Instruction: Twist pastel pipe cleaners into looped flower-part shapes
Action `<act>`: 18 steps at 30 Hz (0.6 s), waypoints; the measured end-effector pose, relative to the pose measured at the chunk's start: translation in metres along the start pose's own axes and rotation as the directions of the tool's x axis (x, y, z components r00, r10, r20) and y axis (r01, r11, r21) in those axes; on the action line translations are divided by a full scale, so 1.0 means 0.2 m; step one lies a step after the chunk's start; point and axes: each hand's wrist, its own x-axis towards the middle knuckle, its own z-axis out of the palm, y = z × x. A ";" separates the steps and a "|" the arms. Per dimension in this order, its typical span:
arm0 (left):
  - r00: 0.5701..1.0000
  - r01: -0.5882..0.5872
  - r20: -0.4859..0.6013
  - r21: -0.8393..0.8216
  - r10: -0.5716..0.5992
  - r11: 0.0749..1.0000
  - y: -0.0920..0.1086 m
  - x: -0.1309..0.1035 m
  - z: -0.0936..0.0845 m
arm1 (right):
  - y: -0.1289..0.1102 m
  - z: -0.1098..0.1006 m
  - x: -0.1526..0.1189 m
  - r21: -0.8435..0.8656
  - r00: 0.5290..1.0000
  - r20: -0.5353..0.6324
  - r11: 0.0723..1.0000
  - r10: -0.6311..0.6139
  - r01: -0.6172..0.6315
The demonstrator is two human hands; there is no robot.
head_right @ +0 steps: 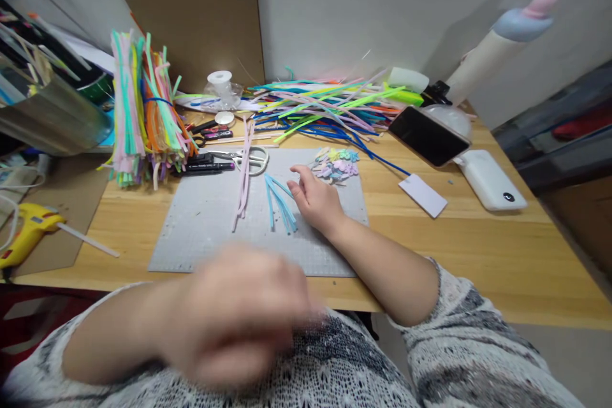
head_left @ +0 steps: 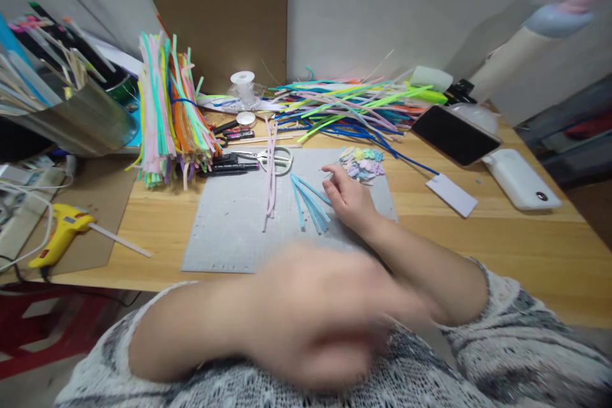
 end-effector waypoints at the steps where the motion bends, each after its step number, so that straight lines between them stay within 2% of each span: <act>1: 0.984 -0.045 -0.158 0.193 0.076 0.980 -0.04 0.02 -0.07 | 0.00 0.00 0.00 0.008 1.000 0.002 1.000 0.001 -0.001; 2: 0.931 -0.001 -0.336 0.388 0.142 0.921 -0.09 0.06 -0.15 | 0.00 0.00 0.00 0.016 1.000 0.008 1.000 0.001 -0.001; 3: 0.878 0.141 -0.454 0.545 0.150 0.826 -0.15 0.09 -0.23 | 0.00 0.00 0.00 0.023 1.000 0.011 1.000 0.002 -0.002; 4: 0.839 0.317 -0.534 0.636 0.104 0.704 -0.21 0.13 -0.32 | 0.00 0.00 0.00 0.032 1.000 0.013 0.999 0.003 -0.004; 5: 0.814 0.464 -0.580 0.680 0.029 0.568 -0.28 0.17 -0.39 | 0.00 0.00 0.00 0.041 1.000 0.014 0.999 0.006 -0.006; 6: 0.795 0.562 -0.603 0.696 -0.060 0.446 -0.33 0.20 -0.45 | 0.00 0.00 0.00 0.053 1.000 0.015 0.999 0.008 -0.009; 7: 0.770 0.629 -0.621 0.696 -0.150 0.347 -0.38 0.22 -0.50 | 0.00 0.01 0.00 0.068 1.000 0.015 0.998 0.010 -0.011; 8: 0.754 0.657 -0.617 0.698 -0.226 0.286 -0.42 0.24 -0.53 | 0.00 0.01 0.00 0.084 1.000 0.018 0.996 0.011 -0.013; 10: 0.740 0.667 -0.593 0.708 -0.318 0.232 -0.47 0.25 -0.56 | 0.00 0.01 0.00 0.110 0.999 0.028 0.994 0.015 -0.018; 12: 0.752 0.652 -0.571 0.720 -0.331 0.239 -0.50 0.25 -0.55 | 0.00 0.01 -0.01 0.127 0.999 0.043 0.991 0.023 -0.028; 16: 0.786 0.617 -0.551 0.725 -0.281 0.306 -0.52 0.24 -0.53 | 0.00 0.02 0.00 0.157 0.997 0.069 0.986 0.040 -0.050; 18: 0.801 0.599 -0.543 0.709 -0.252 0.372 -0.51 0.23 -0.53 | 0.01 0.03 0.01 0.195 0.998 0.046 0.979 0.046 -0.054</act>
